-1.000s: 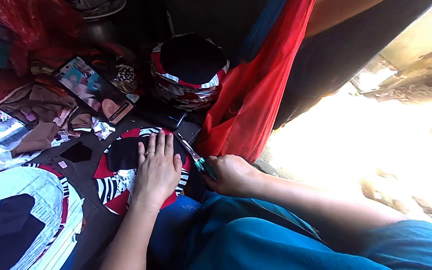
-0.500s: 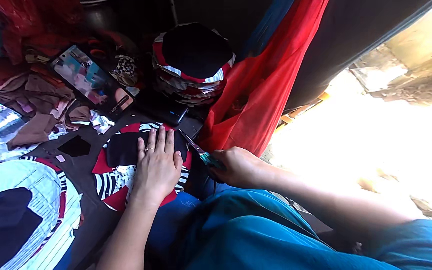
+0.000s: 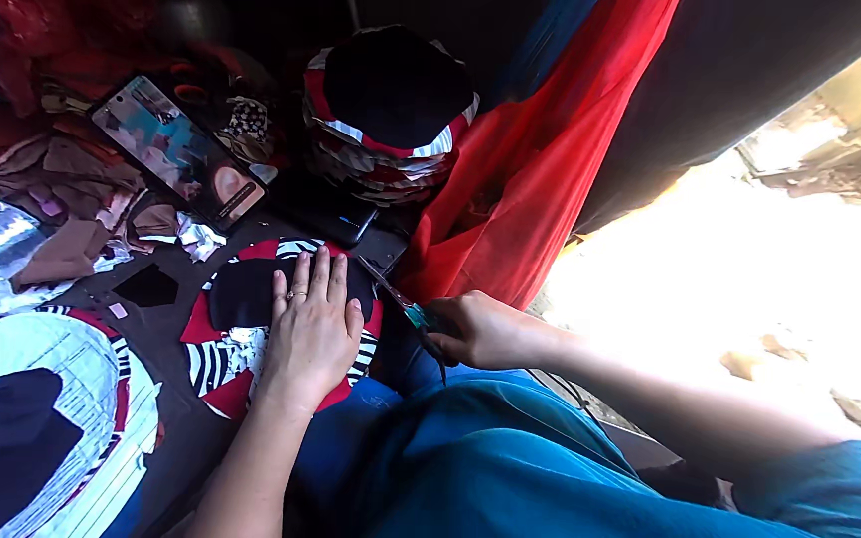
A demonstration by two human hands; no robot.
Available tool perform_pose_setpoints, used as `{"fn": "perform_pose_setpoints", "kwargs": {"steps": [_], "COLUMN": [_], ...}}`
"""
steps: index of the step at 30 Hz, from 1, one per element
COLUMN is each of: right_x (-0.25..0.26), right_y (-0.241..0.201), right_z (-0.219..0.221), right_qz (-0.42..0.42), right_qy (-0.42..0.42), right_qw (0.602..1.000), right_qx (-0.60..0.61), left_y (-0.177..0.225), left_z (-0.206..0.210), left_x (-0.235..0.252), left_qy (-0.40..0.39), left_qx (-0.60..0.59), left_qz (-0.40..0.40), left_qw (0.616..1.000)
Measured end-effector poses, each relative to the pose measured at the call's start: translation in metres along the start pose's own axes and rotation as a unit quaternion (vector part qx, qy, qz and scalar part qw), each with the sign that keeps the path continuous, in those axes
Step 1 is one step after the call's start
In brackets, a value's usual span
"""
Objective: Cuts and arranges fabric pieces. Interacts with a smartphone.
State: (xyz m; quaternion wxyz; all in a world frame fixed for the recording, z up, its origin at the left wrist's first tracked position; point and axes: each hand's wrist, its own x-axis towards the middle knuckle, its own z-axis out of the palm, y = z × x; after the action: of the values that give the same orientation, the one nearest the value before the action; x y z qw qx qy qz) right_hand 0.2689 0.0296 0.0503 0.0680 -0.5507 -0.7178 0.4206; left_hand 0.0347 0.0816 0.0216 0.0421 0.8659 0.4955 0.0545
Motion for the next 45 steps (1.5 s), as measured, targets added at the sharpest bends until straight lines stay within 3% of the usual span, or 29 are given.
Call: {"fn": "perform_pose_setpoints", "kwargs": {"steps": [11, 16, 22, 29, 35, 38, 45], "right_x": [0.002, -0.001, -0.015, -0.027, -0.021, -0.016, 0.007], "right_y": [0.002, 0.013, 0.036, 0.053, 0.061, 0.066, 0.043], "right_z": [0.0, 0.001, 0.0, 0.009, 0.007, 0.005, -0.006], "right_qz": [-0.02, -0.039, -0.115, -0.183, -0.27, -0.288, -0.323], "right_qy": [0.034, 0.047, 0.041, 0.093, 0.15, 0.166, 0.183], "right_qw": [0.998, 0.998, 0.986, 0.977, 0.951, 0.943, 0.929], "right_qx": [-0.058, 0.006, 0.114, 0.055, -0.001, -0.004, -0.008], "left_y": [0.0, 0.0, 0.0, -0.001, 0.02, 0.033, 0.012], "left_z": [-0.001, -0.001, -0.001, -0.011, -0.019, -0.002, 0.021], "left_x": [-0.001, -0.002, -0.002, -0.002, -0.043, -0.079, -0.117], "left_qy": [0.0, 0.002, -0.002, -0.009, 0.108, 0.16, 0.197], "left_qx": [0.003, 0.004, 0.001, -0.029, -0.018, 0.013, 0.123], "left_qz": [0.0, 0.004, 0.001, -0.005, -0.004, 0.0, -0.032], "left_qw": [1.0, 1.0, 1.0, 1.0, 0.994, 0.987, 0.972]}}
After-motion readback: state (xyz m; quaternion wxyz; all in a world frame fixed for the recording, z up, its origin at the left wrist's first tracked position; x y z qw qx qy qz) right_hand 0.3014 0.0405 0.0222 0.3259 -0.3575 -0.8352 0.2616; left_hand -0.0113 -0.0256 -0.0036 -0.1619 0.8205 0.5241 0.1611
